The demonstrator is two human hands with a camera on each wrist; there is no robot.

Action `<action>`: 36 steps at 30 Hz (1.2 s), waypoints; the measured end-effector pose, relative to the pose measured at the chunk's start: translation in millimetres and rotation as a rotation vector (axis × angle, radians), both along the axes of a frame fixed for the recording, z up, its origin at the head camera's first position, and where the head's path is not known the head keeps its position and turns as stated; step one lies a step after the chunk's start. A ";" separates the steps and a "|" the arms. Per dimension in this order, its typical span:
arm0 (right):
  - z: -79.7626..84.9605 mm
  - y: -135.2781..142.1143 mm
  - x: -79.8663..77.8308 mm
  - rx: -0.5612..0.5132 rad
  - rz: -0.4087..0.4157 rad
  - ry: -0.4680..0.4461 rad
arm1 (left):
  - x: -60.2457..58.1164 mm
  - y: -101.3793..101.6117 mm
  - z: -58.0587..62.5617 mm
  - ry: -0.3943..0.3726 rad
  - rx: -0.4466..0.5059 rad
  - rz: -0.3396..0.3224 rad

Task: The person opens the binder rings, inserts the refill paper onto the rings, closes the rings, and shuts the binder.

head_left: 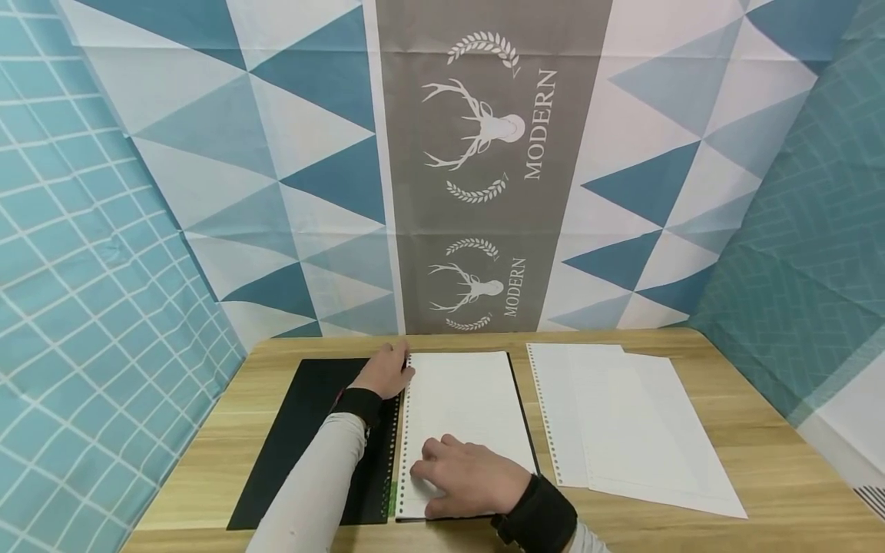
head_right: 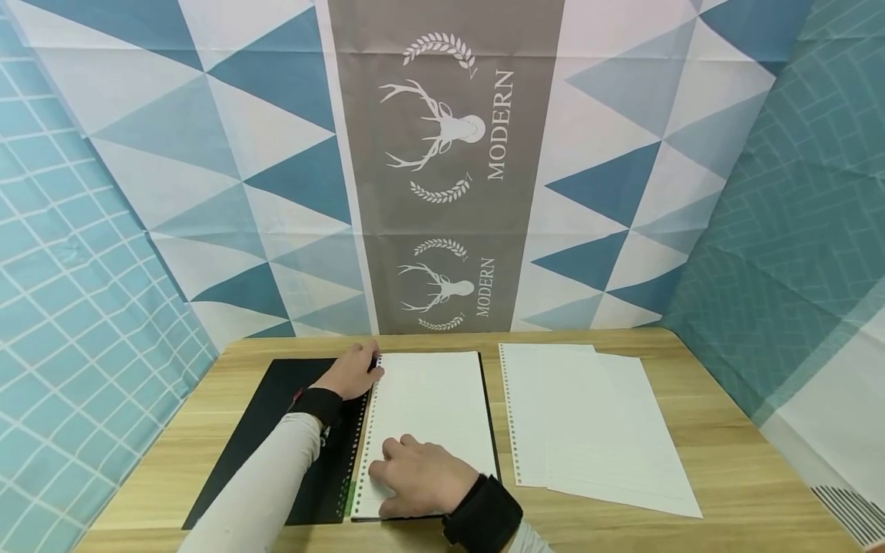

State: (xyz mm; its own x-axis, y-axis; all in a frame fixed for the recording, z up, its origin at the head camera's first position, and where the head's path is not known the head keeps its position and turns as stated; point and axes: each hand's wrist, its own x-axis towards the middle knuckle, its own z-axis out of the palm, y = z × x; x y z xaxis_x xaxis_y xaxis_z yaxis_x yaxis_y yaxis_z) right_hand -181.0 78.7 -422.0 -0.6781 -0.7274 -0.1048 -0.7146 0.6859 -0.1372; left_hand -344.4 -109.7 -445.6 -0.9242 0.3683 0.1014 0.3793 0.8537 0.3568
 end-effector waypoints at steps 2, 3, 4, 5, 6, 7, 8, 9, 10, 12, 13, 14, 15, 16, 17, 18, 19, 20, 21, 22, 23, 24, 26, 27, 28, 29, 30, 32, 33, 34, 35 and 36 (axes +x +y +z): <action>0.1 -0.5 -0.2 0.002 -0.001 0.000 | 1.1 -0.5 0.0 -0.004 0.023 0.003; 0.2 -0.6 -0.3 0.003 -0.003 -0.001 | 1.4 -0.5 -0.3 -0.003 0.030 0.006; 0.3 -0.7 -0.2 0.003 -0.005 -0.003 | 1.5 -0.7 -0.8 -0.002 0.038 0.009; 0.4 -0.8 -0.2 0.003 -0.006 -0.005 | 1.8 -0.7 -1.3 -0.002 0.044 0.013; 0.4 -0.9 -0.1 0.003 -0.008 -0.007 | 1.5 -0.8 -2.2 0.002 0.049 0.016; 0.5 -0.9 0.0 0.004 -0.008 -0.009 | 1.2 -0.7 -3.0 0.004 0.054 0.019; 0.6 -0.9 0.0 0.003 -0.011 -0.013 | 0.5 -0.7 -3.9 0.007 0.055 0.022; 0.7 -0.9 0.1 0.003 -0.012 -0.017 | 0.0 -0.6 -4.8 0.007 0.055 0.024; 0.9 -1.0 0.1 0.003 -0.013 -0.020 | -0.1 -0.2 -5.3 0.011 0.050 0.023; 1.4 -0.9 0.1 0.004 -0.014 -0.025 | 0.5 1.4 -5.9 0.035 0.032 0.016; 1.6 -0.9 0.1 0.003 -0.014 -0.028 | 0.7 2.1 -6.7 0.053 0.019 0.012; 1.6 -0.9 0.0 0.002 -0.013 -0.031 | 1.0 2.7 -7.8 0.074 0.002 0.010; 1.7 -0.9 -0.1 0.002 -0.010 -0.034 | 1.4 3.3 -9.1 0.098 -0.020 0.010; 1.7 -0.9 -0.1 0.000 -0.008 -0.037 | 1.8 3.8 -10.5 0.126 -0.045 0.011; 1.8 -0.8 -0.3 0.000 -0.004 -0.038 | 1.4 4.1 -12.4 0.155 -0.067 0.013; 1.7 -0.7 -0.3 -0.001 -0.002 -0.040 | 0.9 4.2 -14.5 0.178 -0.082 0.019; 1.8 -0.4 -0.4 -0.002 0.000 -0.044 | 0.7 4.4 -16.1 0.196 -0.097 0.029; 2.0 0.1 -0.5 -0.005 -0.002 -0.049 | 0.7 4.8 -17.1 0.209 -0.110 0.039; 2.4 0.7 -0.6 -0.008 -0.004 -0.057 | 0.6 5.2 -18.0 0.219 -0.122 0.049; 2.9 1.5 -0.8 -0.010 -0.010 -0.065 | 1.0 5.9 -18.3 0.231 -0.131 0.059; 3.5 2.6 -0.9 -0.015 -0.019 -0.076 | 1.6 6.8 -18.7 0.244 -0.143 0.070; 4.1 3.8 -1.0 -0.018 -0.030 -0.087 | 2.7 7.8 -18.9 0.263 -0.162 0.081; 5.2 6.0 -1.5 -0.025 -0.049 -0.105 | 6.5 10.5 -18.4 0.317 -0.237 0.093; 5.7 7.1 -1.7 -0.027 -0.057 -0.113 | 9.6 12.0 -17.9 0.350 -0.281 0.095; 6.1 8.0 -2.0 -0.027 -0.062 -0.118 | 13.4 13.8 -17.2 0.382 -0.324 0.094; 6.3 8.7 -2.4 -0.027 -0.066 -0.121 | 17.9 15.5 -16.2 0.412 -0.365 0.088; 6.4 9.2 -2.7 -0.025 -0.067 -0.123 | 22.3 17.2 -15.3 0.436 -0.404 0.079; 6.8 9.9 -3.4 -0.022 -0.065 -0.125 | 31.9 20.1 -13.5 0.450 -0.440 0.054; 7.0 10.2 -3.7 -0.019 -0.062 -0.123 | 36.6 21.3 -12.7 0.443 -0.444 0.038; 7.1 10.4 -4.1 -0.017 -0.059 -0.120 | 40.5 22.5 -12.0 0.423 -0.443 0.021; 7.2 10.7 -4.4 -0.015 -0.058 -0.117 | 44.1 23.6 -11.3 0.399 -0.436 0.005; 7.3 11.0 -4.6 -0.014 -0.055 -0.113 | 47.0 24.6 -10.8 0.372 -0.429 -0.007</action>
State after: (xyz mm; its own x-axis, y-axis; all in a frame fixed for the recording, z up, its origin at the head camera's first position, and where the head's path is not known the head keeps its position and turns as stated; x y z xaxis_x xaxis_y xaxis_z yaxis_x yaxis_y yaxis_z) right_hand -185.6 89.6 -414.7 -0.7017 -0.6911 -0.1731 -0.6552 0.7214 -0.2242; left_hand -297.4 -85.2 -456.4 -0.8524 0.4541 0.2594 0.4192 0.8898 -0.1801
